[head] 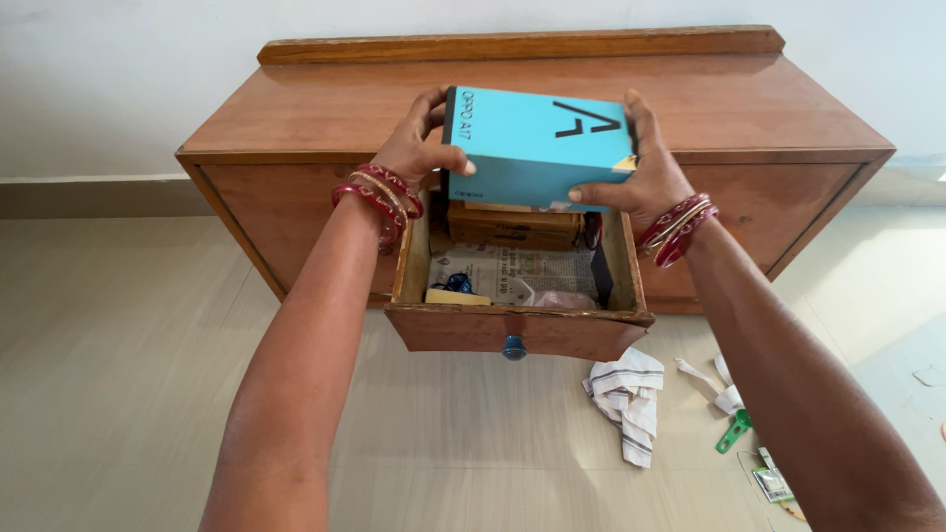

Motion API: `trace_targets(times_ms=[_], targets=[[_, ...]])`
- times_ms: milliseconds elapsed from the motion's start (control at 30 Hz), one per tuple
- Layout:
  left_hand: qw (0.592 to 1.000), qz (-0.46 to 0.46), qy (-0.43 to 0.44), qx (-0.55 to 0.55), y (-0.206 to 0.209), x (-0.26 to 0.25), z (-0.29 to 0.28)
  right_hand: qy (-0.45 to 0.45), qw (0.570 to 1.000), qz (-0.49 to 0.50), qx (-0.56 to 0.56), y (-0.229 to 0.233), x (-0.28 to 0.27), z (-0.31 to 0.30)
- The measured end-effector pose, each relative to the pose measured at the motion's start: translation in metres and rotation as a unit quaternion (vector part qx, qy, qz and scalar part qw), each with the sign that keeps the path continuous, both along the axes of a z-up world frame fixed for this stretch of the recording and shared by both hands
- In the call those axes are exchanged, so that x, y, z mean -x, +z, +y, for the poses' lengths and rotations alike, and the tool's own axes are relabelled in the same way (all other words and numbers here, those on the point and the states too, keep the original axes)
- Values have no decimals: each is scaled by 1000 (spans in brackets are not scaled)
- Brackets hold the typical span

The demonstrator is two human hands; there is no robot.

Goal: The person kneels in front of a wooden dresser and removes items from an open drawer, including bangles, boxes, a black plastic bag, packets, and a cloth, placing them on the floor. They lift out larger boxes, remove a newspaper lining, and wipe the empty drawer interior with a white cloth.

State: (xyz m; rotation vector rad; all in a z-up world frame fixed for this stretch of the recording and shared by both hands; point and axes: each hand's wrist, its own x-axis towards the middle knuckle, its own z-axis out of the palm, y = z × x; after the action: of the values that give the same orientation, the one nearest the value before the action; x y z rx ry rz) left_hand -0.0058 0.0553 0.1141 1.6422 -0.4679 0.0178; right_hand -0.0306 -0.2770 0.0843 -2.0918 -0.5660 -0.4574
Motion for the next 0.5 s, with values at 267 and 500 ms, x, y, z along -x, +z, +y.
trace_targets(times_ms=[267, 500], targets=[[991, -15, -116, 68, 18, -12, -37, -24, 998, -46, -21, 17, 27, -37], [975, 50, -150, 155, 4, -12, -87, 35, 993, -71, -86, 11, 40, -74]])
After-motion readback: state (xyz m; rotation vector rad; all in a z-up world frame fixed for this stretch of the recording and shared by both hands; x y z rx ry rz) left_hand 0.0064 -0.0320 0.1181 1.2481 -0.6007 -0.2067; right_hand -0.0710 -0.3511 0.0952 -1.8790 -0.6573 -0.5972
